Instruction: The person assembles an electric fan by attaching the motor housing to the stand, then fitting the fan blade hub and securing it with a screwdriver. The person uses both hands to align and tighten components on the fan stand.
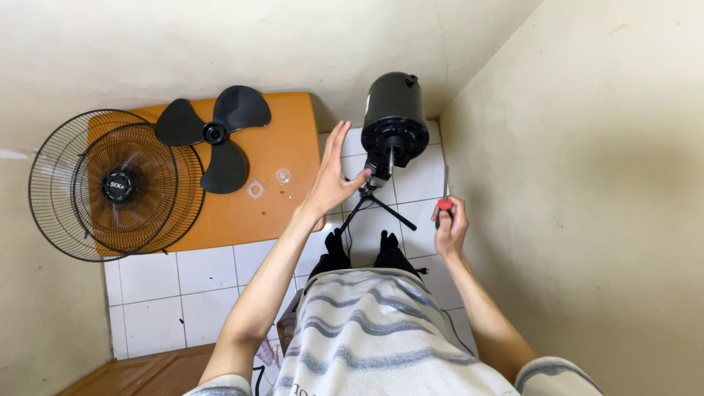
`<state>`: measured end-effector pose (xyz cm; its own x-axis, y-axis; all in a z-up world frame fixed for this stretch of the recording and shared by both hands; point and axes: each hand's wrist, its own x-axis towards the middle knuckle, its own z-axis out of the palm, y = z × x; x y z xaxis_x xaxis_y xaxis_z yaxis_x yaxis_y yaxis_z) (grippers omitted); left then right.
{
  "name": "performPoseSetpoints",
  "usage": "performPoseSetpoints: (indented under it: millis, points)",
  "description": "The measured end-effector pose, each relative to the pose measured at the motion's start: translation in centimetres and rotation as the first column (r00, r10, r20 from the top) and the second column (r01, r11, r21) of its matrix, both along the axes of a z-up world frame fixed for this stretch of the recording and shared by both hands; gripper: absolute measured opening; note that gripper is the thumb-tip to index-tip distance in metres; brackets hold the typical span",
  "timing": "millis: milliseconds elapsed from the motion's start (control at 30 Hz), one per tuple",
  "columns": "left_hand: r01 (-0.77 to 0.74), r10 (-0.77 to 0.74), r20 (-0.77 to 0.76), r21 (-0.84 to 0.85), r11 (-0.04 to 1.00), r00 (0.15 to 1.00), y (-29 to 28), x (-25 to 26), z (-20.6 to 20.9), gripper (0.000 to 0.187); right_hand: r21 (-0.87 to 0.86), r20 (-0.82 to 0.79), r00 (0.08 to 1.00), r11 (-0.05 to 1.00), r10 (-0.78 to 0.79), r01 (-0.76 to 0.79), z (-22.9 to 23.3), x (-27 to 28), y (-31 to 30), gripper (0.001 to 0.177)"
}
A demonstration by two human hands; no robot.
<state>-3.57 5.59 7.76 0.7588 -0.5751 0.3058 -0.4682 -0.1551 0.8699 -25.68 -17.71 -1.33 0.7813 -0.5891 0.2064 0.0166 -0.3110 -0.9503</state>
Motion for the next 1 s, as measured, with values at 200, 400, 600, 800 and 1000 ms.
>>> performPoseSetpoints:
  millis: [200, 400, 600, 800, 1000]
  points:
    - [-0.014, 0.008, 0.098, 0.057, 0.998, 0.995, -5.1, -1.8, 0.8, 0.137, -0.314, -0.349, 0.936, 0.937, 0.038, -0.155, 3.8, 1.2, -7.6, 0.025]
    - [-0.121, 0.117, 0.048, 0.096, 0.988, 0.992, -7.0, -2.3, 0.4, 0.135, -0.426, -0.367, 0.910, 0.834, 0.195, -0.351, 6.1, 5.0, -10.6, 0.029]
    - [-0.165, 0.159, 0.051, 0.150, 0.975, 0.986, -7.6, -2.1, -0.5, 0.142, -0.387, -0.454, 0.846, 0.793, 0.281, -0.471, 5.7, 7.8, -13.0, 0.033]
    - [-0.113, 0.094, 0.140, 0.136, 0.984, 0.986, -7.4, -1.5, -1.4, 0.149, -0.674, -0.182, 0.765, 0.488, 0.617, -0.554, 5.5, 14.4, -15.8, 0.028]
    - [-0.062, 0.060, 0.019, 0.116, 0.991, 0.998, -7.4, -2.5, -1.3, 0.149, -0.551, -0.435, 0.652, 0.389, 0.621, -0.738, 8.2, 18.5, -15.6, 0.037]
